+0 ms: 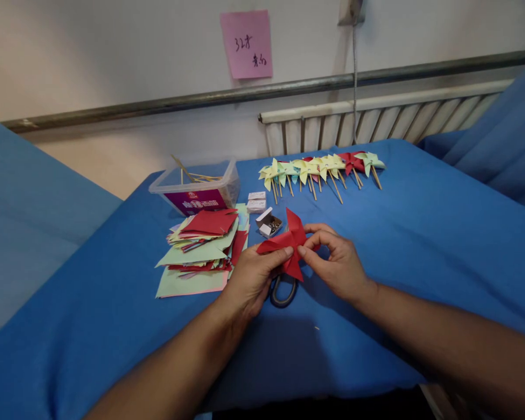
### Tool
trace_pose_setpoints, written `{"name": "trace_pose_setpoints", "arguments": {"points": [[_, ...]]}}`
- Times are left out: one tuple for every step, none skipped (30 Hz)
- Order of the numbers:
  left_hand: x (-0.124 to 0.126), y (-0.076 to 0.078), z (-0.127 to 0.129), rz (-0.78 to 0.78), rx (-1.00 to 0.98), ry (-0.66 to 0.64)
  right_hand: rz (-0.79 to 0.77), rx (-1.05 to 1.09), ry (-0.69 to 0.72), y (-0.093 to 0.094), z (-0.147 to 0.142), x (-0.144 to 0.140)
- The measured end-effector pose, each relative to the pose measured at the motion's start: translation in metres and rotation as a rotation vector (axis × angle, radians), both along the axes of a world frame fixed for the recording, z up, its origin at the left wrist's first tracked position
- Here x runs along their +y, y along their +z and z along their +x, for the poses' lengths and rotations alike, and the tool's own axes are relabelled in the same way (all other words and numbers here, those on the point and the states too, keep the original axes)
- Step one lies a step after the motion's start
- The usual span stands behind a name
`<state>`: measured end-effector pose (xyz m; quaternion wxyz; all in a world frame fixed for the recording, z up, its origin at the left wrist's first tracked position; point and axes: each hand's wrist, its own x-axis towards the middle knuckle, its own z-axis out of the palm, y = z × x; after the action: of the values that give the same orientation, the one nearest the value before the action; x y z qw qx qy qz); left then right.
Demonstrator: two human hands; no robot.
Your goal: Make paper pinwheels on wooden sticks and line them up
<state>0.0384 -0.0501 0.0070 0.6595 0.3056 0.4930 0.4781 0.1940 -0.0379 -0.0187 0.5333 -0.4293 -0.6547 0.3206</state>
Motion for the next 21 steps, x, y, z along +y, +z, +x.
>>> {"name": "trace_pose_setpoints", "arguments": {"points": [[-0.0001,-0.0002,0.0000,0.001,0.001,-0.002,-0.001,-0.001,0.000,-0.0001,0.0000,0.0000],[-0.0001,-0.0004,0.0000,0.003,0.002,-0.003,-0.001,-0.002,0.000,-0.0002,0.0000,0.0000],[-0.0002,-0.0005,0.0001,0.007,0.001,-0.003,-0.001,-0.002,0.000,-0.0005,0.0001,0.0001],[-0.0002,-0.0006,0.0002,0.010,0.000,-0.003,-0.001,-0.003,0.001,-0.0008,0.0001,0.0002],[-0.0002,-0.0006,0.0002,0.011,-0.002,-0.003,-0.001,-0.003,0.001,-0.0011,0.0001,0.0003],[-0.0001,-0.0007,0.0003,0.012,-0.004,-0.004,-0.001,-0.002,0.002,-0.0013,0.0001,0.0004],[0.0001,-0.0007,0.0002,0.011,-0.005,-0.005,0.000,-0.002,0.002,-0.0015,0.0001,0.0005],[0.0002,-0.0008,0.0002,0.010,-0.006,-0.006,0.001,-0.001,0.000,-0.0016,0.0000,0.0006],[0.0003,-0.0009,0.0001,0.007,-0.006,-0.008,0.002,-0.001,0.000,-0.0017,0.0000,0.0007],[0.0004,-0.0011,0.0000,0.006,-0.006,-0.008,0.003,-0.001,0.001,-0.0017,-0.0001,0.0007],[0.0004,-0.0011,-0.0001,0.007,-0.006,-0.007,0.004,0.000,0.003,-0.0016,-0.0001,0.0008],[0.0003,-0.0012,0.0000,0.009,-0.004,-0.006,0.003,0.000,0.005,-0.0016,-0.0001,0.0008],[0.0001,-0.0012,0.0001,0.011,-0.003,-0.003,0.002,0.000,0.006,-0.0016,-0.0001,0.0007],[-0.0002,-0.0010,0.0003,0.013,0.002,0.000,0.001,-0.002,0.009,-0.0016,-0.0001,0.0007],[-0.0005,-0.0008,0.0006,0.014,0.008,0.005,0.000,-0.006,0.012,-0.0017,-0.0001,0.0006],[-0.0007,-0.0005,0.0009,0.013,0.015,0.010,0.000,-0.009,0.016,-0.0019,-0.0003,0.0005],[-0.0009,-0.0001,0.0012,0.012,0.022,0.016,-0.003,-0.011,0.021,-0.0023,-0.0005,0.0005],[-0.0011,0.0004,0.0015,0.012,0.028,0.022,-0.008,-0.005,0.025,-0.0028,-0.0008,0.0005],[-0.0011,0.0009,0.0017,0.012,0.031,0.026,-0.019,0.017,0.026,-0.0034,-0.0012,0.0006],[-0.0012,0.0015,0.0018,0.012,0.033,0.030,-0.034,0.057,0.021,-0.0041,-0.0016,0.0009],[-0.0012,0.0020,0.0018,0.012,0.033,0.034,-0.054,0.110,0.013,-0.0048,-0.0019,0.0013]]}}
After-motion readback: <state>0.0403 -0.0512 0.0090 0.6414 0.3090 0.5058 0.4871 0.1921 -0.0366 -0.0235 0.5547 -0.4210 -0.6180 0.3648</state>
